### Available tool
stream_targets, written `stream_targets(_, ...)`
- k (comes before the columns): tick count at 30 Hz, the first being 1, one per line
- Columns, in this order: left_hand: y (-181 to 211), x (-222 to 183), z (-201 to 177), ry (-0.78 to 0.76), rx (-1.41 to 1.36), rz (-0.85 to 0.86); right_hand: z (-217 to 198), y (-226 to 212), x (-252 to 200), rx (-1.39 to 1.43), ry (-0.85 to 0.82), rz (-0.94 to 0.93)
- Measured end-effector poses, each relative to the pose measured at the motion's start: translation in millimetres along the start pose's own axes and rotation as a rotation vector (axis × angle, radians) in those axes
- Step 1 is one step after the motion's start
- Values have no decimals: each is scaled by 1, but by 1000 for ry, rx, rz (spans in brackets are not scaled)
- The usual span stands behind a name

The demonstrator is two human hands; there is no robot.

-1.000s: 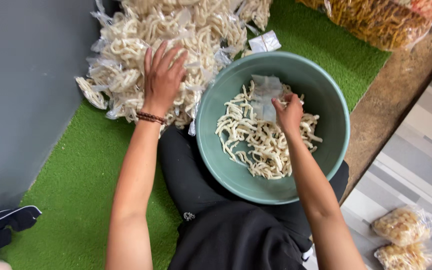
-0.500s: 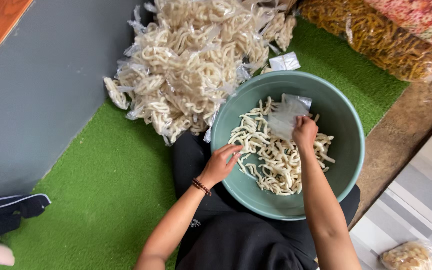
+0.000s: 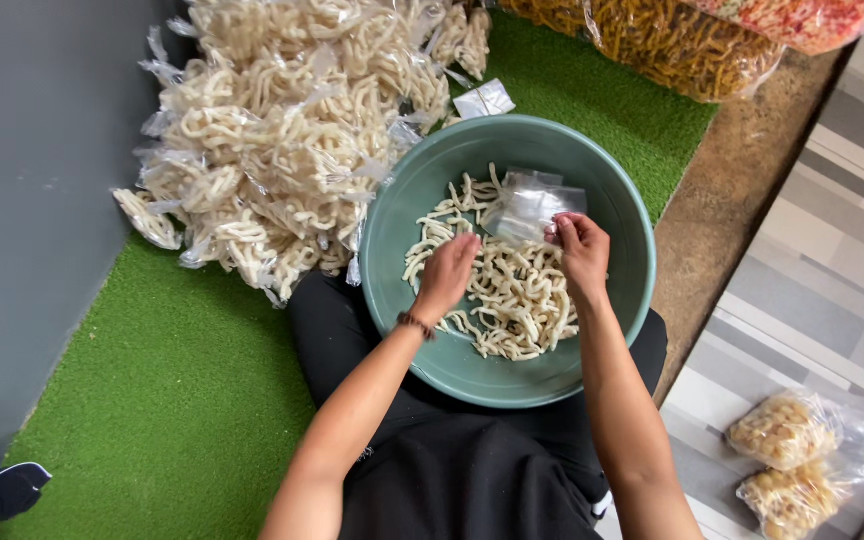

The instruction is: The person sits on a green mat and repeatedly scoops white, worm-shaped snacks from a green basin into small clear plastic bags. They seal each bag and place it aside, continuing the process throughout the clip.

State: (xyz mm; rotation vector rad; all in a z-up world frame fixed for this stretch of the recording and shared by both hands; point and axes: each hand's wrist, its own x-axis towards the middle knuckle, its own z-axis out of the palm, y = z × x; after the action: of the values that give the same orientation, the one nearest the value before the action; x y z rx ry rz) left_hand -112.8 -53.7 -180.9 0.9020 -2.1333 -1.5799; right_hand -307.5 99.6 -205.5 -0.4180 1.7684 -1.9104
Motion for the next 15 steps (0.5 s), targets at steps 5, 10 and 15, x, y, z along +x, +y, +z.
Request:
stream_targets(5, -8, 48, 39, -254, -586, -650, 15, -10, -25, 62, -229, 132)
stream_targets(10, -13, 68, 76, -181, -797, -470, 31, 7, -53, -180, -235, 187)
stream_targets(15, -26, 98, 81, 129, -998, -405, 17, -19, -101, -240, -320, 209)
